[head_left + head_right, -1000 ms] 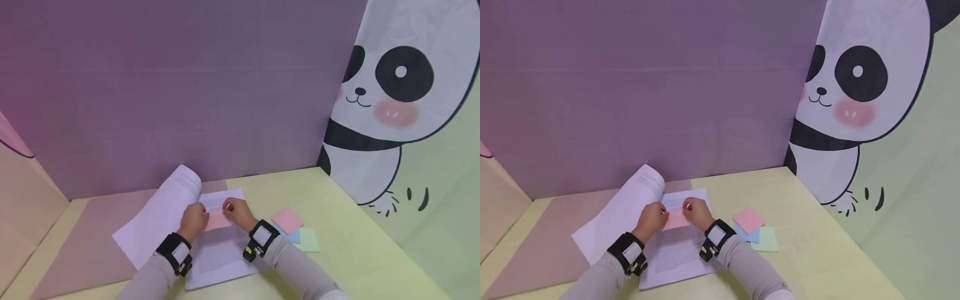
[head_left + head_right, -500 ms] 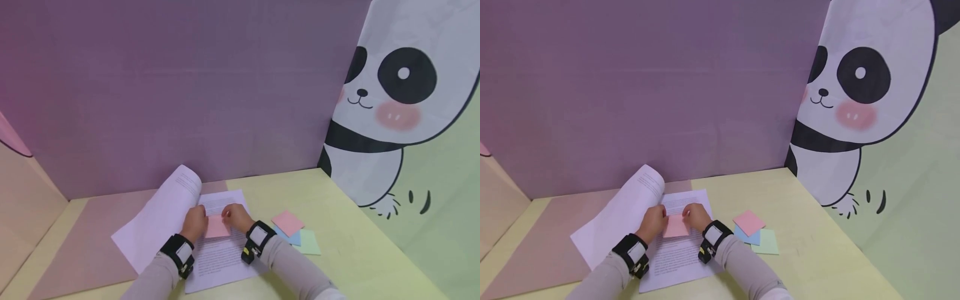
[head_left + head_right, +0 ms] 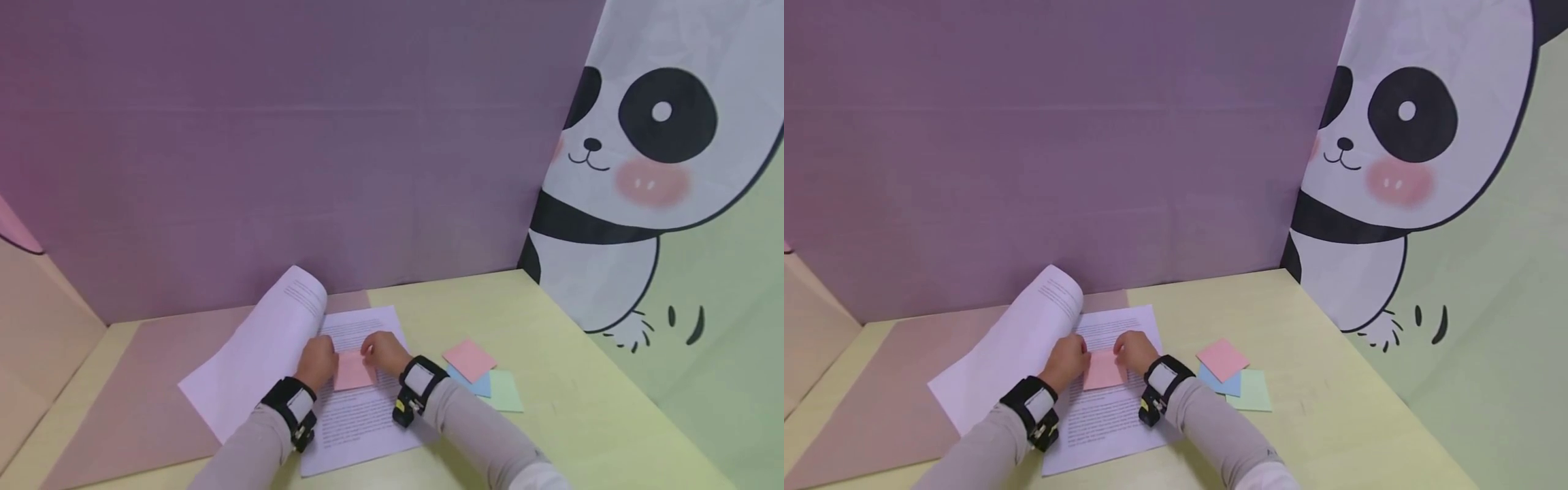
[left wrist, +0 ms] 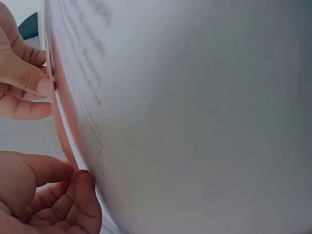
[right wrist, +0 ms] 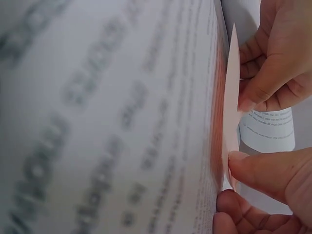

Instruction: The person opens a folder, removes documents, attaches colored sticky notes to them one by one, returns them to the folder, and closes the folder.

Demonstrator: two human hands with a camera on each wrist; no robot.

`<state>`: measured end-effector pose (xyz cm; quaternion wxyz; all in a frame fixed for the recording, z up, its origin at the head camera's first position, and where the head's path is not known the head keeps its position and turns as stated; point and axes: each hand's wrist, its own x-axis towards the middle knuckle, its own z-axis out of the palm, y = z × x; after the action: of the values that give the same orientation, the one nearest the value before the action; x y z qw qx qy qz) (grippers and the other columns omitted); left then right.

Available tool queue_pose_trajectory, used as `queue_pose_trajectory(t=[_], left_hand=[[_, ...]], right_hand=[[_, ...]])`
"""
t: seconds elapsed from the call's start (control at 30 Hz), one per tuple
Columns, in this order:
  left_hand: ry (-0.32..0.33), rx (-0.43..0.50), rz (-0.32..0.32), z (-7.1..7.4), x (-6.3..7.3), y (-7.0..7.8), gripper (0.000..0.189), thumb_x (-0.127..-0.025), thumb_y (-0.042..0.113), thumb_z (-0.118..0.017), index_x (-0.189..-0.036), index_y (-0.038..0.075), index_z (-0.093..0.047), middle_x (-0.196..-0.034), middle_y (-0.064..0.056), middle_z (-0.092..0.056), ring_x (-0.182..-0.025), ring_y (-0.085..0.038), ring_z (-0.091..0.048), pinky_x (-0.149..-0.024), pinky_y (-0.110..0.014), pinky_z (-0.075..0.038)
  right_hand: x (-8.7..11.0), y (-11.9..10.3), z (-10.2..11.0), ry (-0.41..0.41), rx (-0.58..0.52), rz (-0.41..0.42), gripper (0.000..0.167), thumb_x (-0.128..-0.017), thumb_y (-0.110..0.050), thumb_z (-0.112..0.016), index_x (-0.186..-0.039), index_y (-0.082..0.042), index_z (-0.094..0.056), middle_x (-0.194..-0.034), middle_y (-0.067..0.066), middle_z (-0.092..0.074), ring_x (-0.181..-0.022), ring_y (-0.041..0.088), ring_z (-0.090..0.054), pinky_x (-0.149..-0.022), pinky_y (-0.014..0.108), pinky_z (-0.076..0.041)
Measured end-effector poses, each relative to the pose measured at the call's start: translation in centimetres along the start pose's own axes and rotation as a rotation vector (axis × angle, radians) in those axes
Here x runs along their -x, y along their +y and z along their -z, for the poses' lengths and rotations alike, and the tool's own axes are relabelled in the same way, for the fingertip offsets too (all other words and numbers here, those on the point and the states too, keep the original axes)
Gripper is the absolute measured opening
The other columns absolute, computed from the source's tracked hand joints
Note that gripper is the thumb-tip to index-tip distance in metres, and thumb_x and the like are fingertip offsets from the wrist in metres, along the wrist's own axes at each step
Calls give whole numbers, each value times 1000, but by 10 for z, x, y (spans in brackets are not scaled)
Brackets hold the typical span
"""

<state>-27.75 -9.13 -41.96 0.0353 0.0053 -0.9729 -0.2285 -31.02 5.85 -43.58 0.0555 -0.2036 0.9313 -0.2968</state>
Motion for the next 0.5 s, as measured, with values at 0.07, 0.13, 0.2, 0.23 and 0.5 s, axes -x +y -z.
queue_pose_trajectory(t=[0.07,0.13,0.2,0.23,0.5], left_hand=[[9,-21,-7,-1,0,0,4,-75,1,-56,-73,-1,-58,-68,-11,-60,-67,-23,-57,-63,-34,-47],[7,-35,-10,-2,1,0,4,-75,1,-55,-74,-2,-58,-70,-13,-60,-68,-25,-58,-65,-35,-47],[-7,-44,-6,-2,1,1,6,-76,0,-55,-78,-4,-59,-73,-15,-61,-71,-26,-59,-67,-36,-47],[-14,-46,-1,-3,1,2,7,-76,0,-54,-79,-4,-59,-75,-16,-62,-73,-26,-59,-68,-36,-48],[-16,-70,-28,-6,-1,1,10,-76,-2,-53,-83,-6,-59,-81,-19,-62,-78,-28,-60,-74,-38,-47]], right_hand=[[-1,1,-2,-4,11,-6,9,-73,-3,-67,-81,-6,-67,-71,1,-60,-61,8,-48,-55,19,-40],[-2,1,-3,-10,16,-17,10,-73,-3,-67,-82,-6,-67,-73,1,-61,-63,9,-49,-57,19,-41],[-2,0,-3,-20,14,-27,10,-73,-3,-67,-83,-6,-67,-76,2,-61,-65,10,-50,-60,21,-42],[-2,0,-3,-23,13,-31,11,-73,-3,-67,-83,-6,-67,-77,3,-62,-67,11,-51,-62,22,-43],[-2,-1,-2,-30,77,11,11,-72,-3,-67,-84,-5,-68,-83,5,-65,-79,16,-58,-73,25,-46]])
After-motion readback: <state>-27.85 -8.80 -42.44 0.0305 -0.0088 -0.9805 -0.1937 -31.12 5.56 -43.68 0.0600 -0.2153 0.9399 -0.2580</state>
